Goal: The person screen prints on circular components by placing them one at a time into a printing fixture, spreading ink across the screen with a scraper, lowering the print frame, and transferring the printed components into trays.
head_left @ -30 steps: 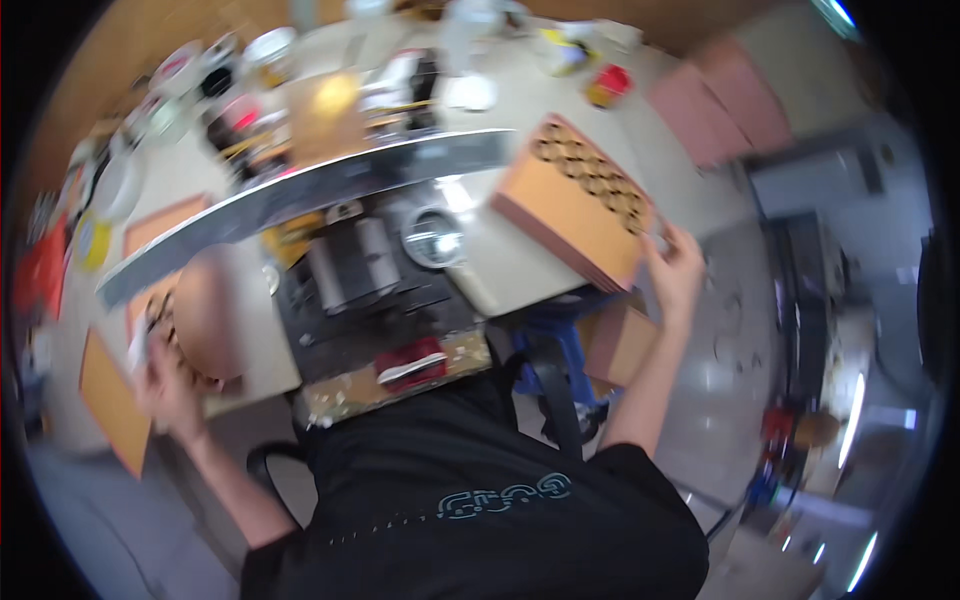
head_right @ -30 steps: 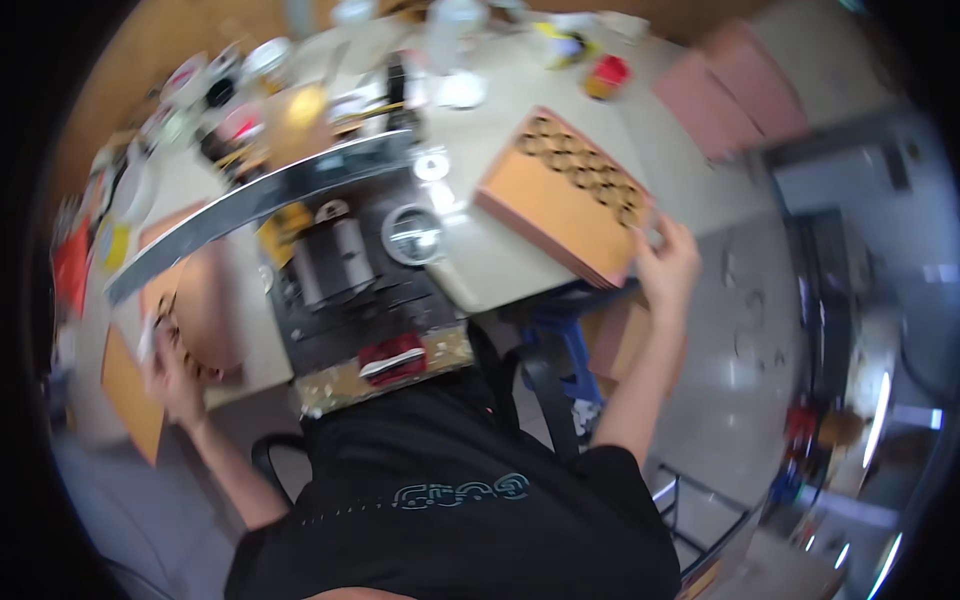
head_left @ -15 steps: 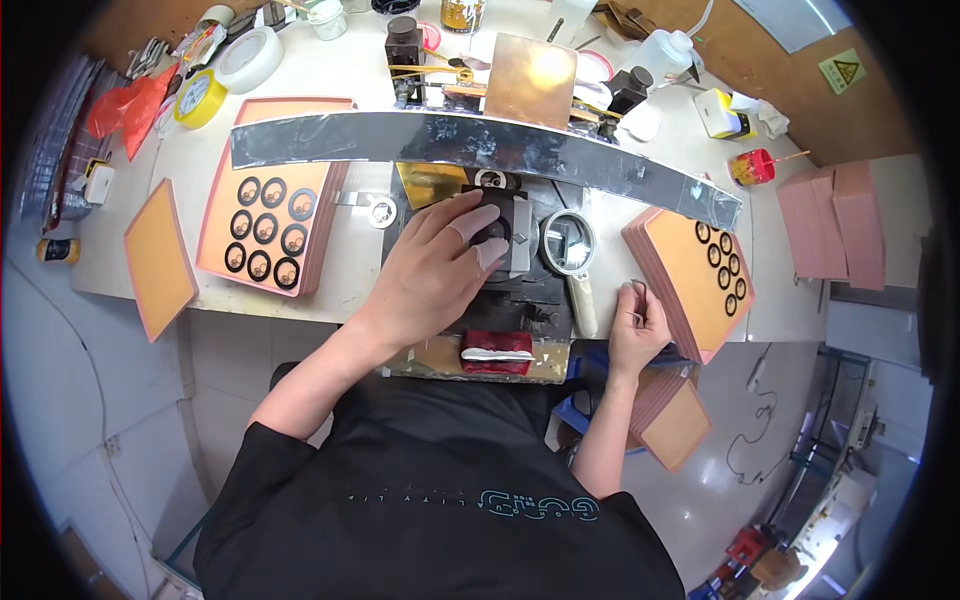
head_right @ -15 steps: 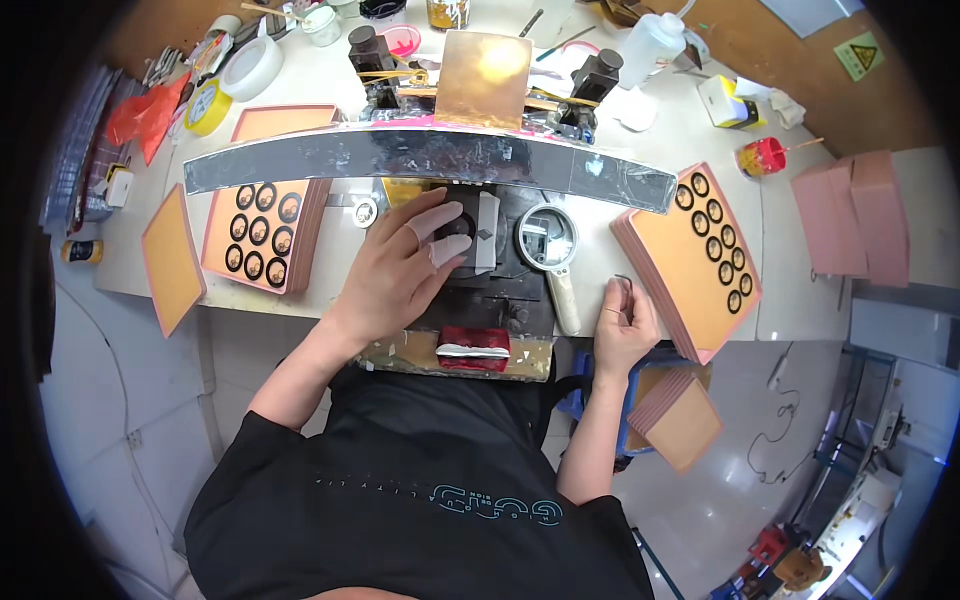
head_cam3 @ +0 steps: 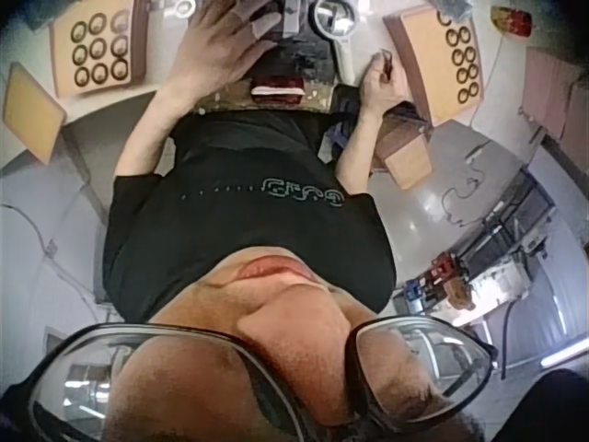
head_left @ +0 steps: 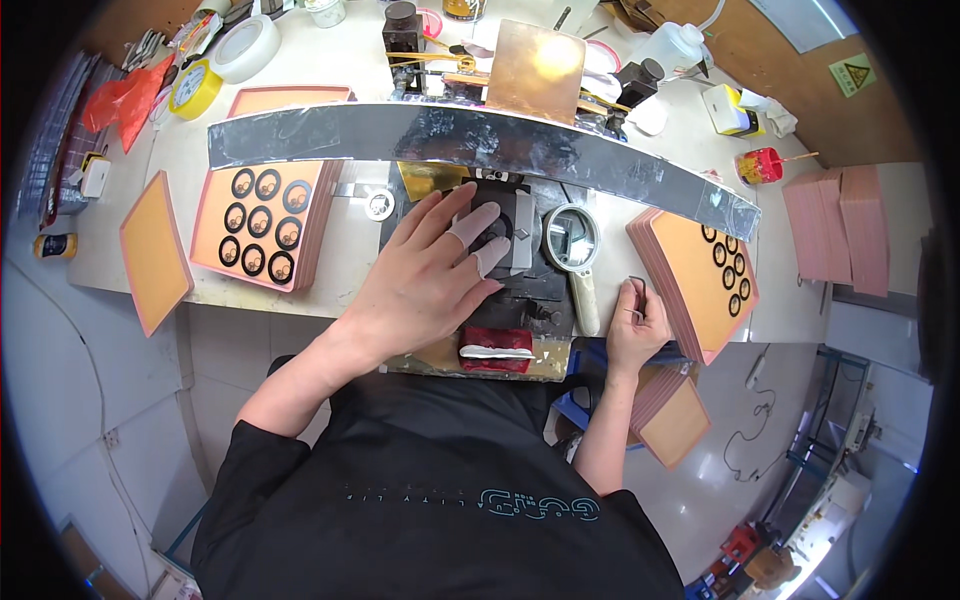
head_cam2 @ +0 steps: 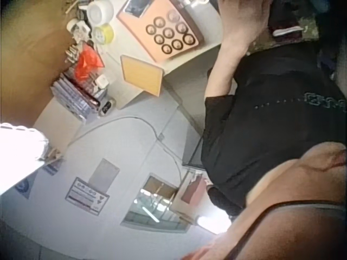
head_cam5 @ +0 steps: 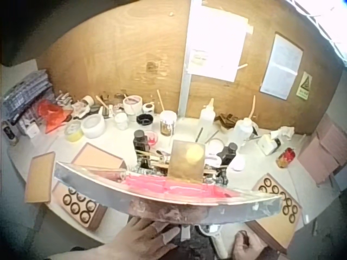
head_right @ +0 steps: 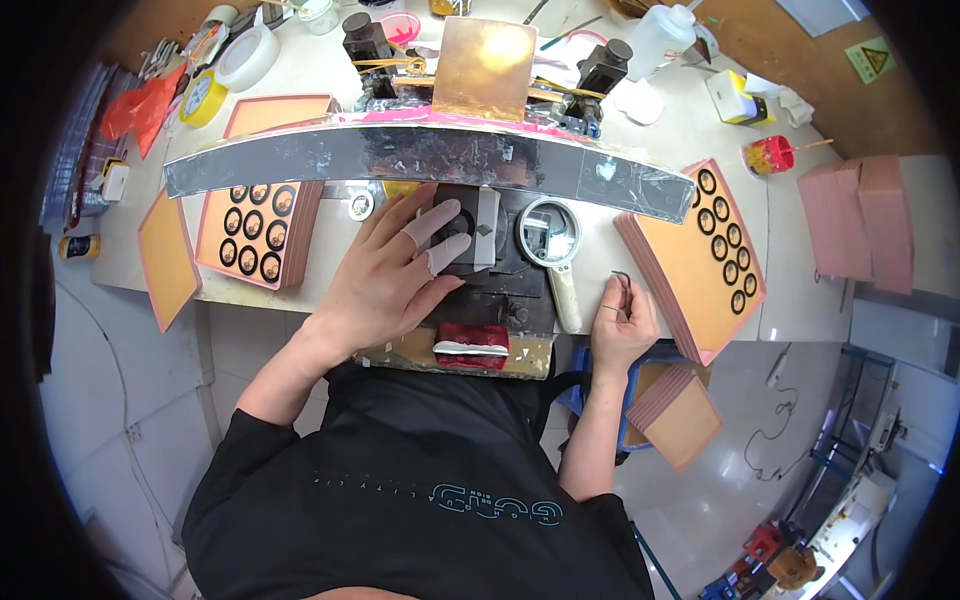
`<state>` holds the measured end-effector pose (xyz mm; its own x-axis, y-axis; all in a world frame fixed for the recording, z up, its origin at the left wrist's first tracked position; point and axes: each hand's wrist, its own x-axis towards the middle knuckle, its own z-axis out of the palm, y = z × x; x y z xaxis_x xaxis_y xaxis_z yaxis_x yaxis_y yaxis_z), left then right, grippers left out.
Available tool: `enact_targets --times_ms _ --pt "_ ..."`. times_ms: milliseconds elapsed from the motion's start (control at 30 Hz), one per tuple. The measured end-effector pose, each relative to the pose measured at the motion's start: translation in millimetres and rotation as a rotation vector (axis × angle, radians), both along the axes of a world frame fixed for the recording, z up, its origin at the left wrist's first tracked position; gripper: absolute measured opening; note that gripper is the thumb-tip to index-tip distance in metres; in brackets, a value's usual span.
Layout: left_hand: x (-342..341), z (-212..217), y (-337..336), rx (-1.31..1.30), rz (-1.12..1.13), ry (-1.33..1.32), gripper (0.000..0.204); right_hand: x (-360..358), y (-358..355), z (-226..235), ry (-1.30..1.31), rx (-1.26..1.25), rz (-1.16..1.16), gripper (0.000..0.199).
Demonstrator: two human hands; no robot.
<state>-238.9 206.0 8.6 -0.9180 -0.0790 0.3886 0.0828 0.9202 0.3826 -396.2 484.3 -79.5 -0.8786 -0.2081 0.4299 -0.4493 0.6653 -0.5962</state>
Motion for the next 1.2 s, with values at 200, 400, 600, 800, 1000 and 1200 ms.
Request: enact_targets --times_ms 200,400,600,800,1000,1200 --pt "4 12 7 -0.001 0.001 -0.046 0.046 15 7 15 -0.16 -0.204 0.078 0.011" --pt "13 15 -7 0.045 -0.072 -0.111 0.055 73 -24 69 -0.321 -0.084 0.736 0.02" --pt "27 14 -24 0.231 -0.073 0.009 0.058 57 -39 92 -0.168 -0.006 0.991 0.024" --pt "51 32 -14 0.395 -0.005 0.438 0.058 -2 -117 123 0.064 -0.018 0.751 0.012" --pt "54 57 -33 0.227 -0.098 0.739 0.059 13 -125 98 -0.009 0.022 0.842 0.015" --pt "27 81 -83 0.208 -0.087 0.719 0.076 92 -52 92 -0.26 -0.055 0.729 0.021"
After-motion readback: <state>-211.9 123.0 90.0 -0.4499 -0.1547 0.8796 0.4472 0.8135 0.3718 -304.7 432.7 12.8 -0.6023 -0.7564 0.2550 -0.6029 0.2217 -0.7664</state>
